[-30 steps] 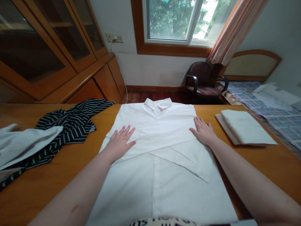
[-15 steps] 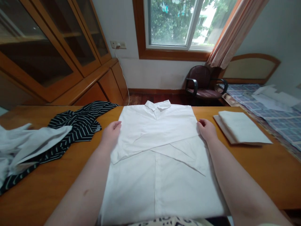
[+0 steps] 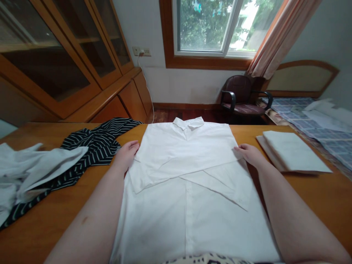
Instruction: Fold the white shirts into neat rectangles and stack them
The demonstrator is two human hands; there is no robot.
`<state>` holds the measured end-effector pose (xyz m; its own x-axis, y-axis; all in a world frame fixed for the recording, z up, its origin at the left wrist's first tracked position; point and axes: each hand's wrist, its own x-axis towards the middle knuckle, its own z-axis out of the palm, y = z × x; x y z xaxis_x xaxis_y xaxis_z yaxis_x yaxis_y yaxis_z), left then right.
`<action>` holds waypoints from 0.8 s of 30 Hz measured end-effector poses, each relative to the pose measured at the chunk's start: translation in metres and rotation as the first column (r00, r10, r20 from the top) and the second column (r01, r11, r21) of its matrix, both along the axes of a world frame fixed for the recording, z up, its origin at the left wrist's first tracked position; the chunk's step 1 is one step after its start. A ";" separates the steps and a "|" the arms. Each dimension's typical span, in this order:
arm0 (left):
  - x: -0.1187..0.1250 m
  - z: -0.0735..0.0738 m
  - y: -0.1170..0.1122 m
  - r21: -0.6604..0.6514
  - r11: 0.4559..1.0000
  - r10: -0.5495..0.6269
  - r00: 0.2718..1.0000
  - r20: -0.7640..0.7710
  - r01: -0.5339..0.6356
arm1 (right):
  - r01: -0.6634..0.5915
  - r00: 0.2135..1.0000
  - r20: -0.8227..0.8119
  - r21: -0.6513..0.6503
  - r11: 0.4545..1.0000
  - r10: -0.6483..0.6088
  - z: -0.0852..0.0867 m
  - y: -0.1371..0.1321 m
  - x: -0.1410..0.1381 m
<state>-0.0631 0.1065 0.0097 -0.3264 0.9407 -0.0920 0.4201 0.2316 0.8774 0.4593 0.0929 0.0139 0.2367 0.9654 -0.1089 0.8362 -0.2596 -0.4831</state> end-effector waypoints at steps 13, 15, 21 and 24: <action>0.011 0.011 -0.007 -0.047 0.989 -0.148 0.977 -0.152 0.143 | 0.051 0.738 -0.672 -0.030 0.998 -0.058 0.012 -0.013 -0.017; 0.009 0.009 -0.008 -0.018 0.990 -0.143 0.990 -0.010 0.142 | 0.064 0.734 -0.676 -0.031 0.997 -0.068 0.014 -0.015 -0.015; 0.007 0.018 -0.014 0.026 0.989 -0.148 0.968 0.205 0.146 | 0.066 0.713 -0.697 -0.034 0.997 -0.071 0.019 -0.019 -0.007; 0.004 0.027 -0.017 0.008 0.991 -0.134 0.961 0.240 0.136 | 0.087 0.705 -0.704 -0.032 0.996 -0.084 0.023 -0.021 -0.001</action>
